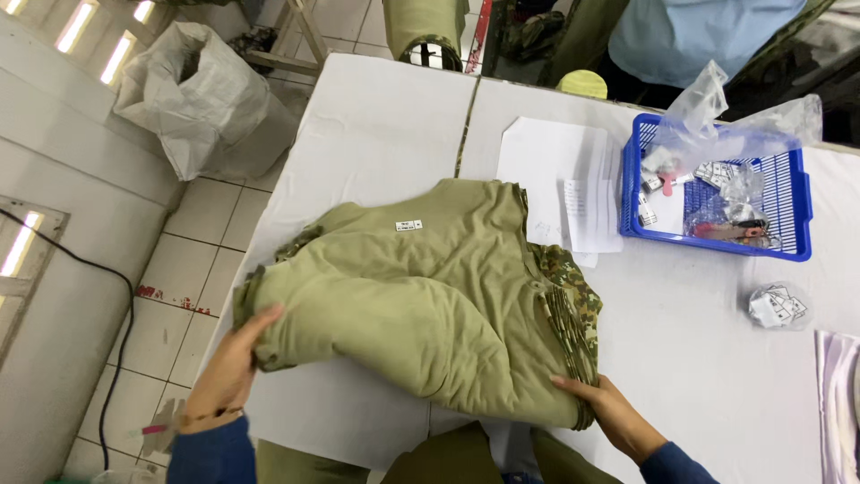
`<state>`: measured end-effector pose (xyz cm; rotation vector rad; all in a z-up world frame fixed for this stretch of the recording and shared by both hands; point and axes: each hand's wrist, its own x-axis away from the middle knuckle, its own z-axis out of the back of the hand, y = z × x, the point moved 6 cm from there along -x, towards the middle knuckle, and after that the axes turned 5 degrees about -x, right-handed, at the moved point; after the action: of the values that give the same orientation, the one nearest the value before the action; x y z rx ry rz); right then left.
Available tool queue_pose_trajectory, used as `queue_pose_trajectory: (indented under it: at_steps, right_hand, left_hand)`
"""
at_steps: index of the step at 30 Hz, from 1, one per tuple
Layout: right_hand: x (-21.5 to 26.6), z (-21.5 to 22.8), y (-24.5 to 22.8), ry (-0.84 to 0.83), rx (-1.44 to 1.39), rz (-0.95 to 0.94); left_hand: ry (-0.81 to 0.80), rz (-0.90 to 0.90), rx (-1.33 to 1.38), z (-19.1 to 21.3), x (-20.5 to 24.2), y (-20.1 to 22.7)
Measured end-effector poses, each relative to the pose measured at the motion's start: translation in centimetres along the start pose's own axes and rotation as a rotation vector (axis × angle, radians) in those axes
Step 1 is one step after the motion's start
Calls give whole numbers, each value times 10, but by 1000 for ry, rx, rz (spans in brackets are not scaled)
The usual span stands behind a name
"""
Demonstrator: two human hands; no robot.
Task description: The person irons a small white label onto the back of a folded military-style shirt using a steam iron. After pressing the label, they lift the garment and move it to the floor, then return to the table to iron another shirt.
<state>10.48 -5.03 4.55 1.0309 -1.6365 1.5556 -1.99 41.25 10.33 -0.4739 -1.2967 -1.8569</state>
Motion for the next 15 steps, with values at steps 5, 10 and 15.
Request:
queue_pose_trajectory:
  at_steps: [5,10,15]
  right_hand:
    - [-14,-7,-11,-86,271,78]
    - [7,0,-95,-148,57,524]
    - [-5,128,-145,25,-182,965]
  left_hand:
    - [67,214,319,-4,42,53]
    - [252,211,317,18,67,57]
    - [522,-402,749,63,58,6]
